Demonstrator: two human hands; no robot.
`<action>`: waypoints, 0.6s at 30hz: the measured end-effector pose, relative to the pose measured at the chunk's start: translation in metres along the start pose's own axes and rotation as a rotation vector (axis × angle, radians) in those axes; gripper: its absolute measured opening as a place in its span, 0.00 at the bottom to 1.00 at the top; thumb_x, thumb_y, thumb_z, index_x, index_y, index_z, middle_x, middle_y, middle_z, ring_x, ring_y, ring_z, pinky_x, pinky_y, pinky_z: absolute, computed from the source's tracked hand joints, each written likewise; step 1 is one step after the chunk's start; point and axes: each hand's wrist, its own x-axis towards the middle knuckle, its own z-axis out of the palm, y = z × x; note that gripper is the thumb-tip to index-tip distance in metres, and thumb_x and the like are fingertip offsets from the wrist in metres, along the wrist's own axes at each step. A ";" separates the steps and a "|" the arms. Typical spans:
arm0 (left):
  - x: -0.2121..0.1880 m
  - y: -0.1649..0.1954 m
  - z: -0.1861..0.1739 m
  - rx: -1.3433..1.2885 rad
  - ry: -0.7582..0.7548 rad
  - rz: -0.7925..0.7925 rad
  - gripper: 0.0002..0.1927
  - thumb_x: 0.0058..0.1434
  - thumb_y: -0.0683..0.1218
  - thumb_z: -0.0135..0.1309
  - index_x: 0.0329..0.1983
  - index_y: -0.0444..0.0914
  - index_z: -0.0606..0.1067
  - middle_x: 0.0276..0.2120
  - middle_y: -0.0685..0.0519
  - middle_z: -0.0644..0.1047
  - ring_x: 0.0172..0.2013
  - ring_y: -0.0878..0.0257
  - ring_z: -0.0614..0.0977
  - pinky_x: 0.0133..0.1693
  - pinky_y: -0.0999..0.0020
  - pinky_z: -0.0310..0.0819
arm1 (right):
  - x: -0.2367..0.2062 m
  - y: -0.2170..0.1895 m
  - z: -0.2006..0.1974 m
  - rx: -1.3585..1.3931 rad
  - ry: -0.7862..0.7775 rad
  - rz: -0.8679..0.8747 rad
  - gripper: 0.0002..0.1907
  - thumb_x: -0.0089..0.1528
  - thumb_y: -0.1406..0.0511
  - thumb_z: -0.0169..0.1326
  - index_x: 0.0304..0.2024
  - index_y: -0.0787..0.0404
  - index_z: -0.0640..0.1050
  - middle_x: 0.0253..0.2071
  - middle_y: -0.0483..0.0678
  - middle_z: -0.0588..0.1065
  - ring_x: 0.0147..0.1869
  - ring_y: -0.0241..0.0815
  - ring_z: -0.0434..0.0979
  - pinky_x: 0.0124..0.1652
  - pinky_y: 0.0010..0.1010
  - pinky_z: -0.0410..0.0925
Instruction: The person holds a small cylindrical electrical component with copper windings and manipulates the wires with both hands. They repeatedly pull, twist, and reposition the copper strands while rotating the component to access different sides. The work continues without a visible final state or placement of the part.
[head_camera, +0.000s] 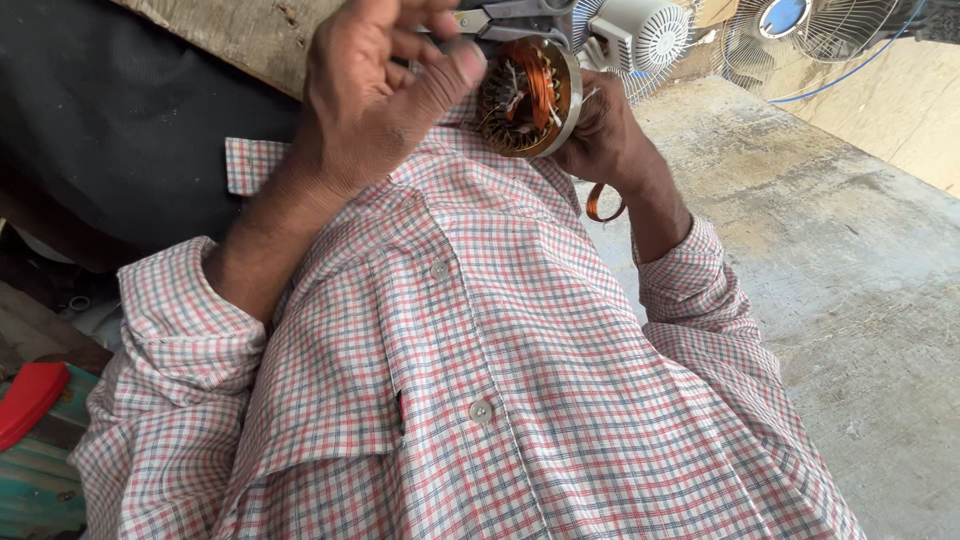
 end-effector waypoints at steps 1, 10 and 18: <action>0.004 0.001 -0.003 0.040 -0.099 0.056 0.19 0.71 0.40 0.61 0.59 0.30 0.68 0.53 0.43 0.76 0.47 0.61 0.84 0.43 0.72 0.85 | 0.002 -0.001 0.000 0.014 0.007 -0.010 0.42 0.63 0.74 0.68 0.66 0.69 0.52 0.49 0.58 0.81 0.59 0.48 0.83 0.57 0.35 0.77; 0.028 0.005 -0.002 0.083 -0.154 -0.002 0.05 0.72 0.35 0.60 0.50 0.32 0.78 0.42 0.48 0.82 0.43 0.65 0.85 0.47 0.70 0.86 | 0.000 0.005 -0.006 0.054 -0.032 -0.057 0.15 0.58 0.71 0.73 0.45 0.62 0.80 0.46 0.49 0.79 0.46 0.43 0.84 0.48 0.30 0.78; 0.037 0.021 -0.004 0.133 -0.088 -0.076 0.06 0.75 0.37 0.60 0.39 0.33 0.77 0.30 0.50 0.80 0.28 0.66 0.81 0.32 0.72 0.78 | -0.006 0.007 -0.006 0.079 -0.022 -0.066 0.20 0.59 0.71 0.70 0.52 0.61 0.79 0.51 0.53 0.78 0.53 0.47 0.83 0.52 0.36 0.79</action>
